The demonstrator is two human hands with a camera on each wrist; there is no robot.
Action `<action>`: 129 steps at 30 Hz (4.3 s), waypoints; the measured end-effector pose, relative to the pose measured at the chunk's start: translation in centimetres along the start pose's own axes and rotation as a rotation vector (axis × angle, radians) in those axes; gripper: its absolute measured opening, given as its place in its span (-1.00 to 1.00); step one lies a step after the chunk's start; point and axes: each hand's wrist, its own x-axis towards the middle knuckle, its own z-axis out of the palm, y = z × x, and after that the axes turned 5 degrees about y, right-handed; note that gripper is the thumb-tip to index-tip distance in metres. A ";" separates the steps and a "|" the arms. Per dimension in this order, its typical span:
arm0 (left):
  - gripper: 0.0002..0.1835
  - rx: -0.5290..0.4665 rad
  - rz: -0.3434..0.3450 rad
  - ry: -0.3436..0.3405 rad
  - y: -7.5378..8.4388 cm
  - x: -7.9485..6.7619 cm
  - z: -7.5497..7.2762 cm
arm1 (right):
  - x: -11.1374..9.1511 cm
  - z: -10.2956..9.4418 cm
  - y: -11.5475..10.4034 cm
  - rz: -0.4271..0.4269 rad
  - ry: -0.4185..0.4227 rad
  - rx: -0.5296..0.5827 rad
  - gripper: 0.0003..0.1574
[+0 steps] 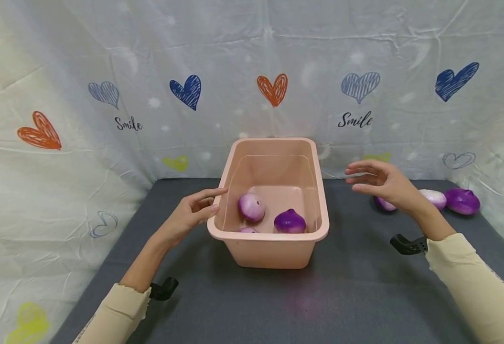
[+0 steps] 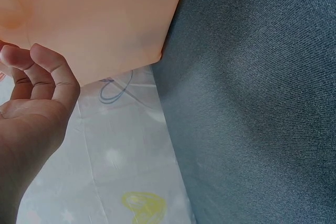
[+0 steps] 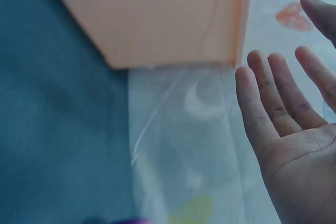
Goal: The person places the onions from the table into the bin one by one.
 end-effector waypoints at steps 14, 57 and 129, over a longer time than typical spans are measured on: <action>-0.51 0.021 -0.006 -0.011 -0.1 0.1 -0.2 | -5.2 -4.2 1.1 0.118 0.095 -0.116 -0.47; -0.51 -0.031 -0.013 -0.021 -0.3 0.1 -0.2 | -5.3 -6.8 8.1 0.336 0.126 -0.269 0.12; -0.50 -0.016 -0.004 -0.001 0.0 0.1 0.1 | -0.3 -2.1 -0.8 0.067 0.062 -0.049 -0.23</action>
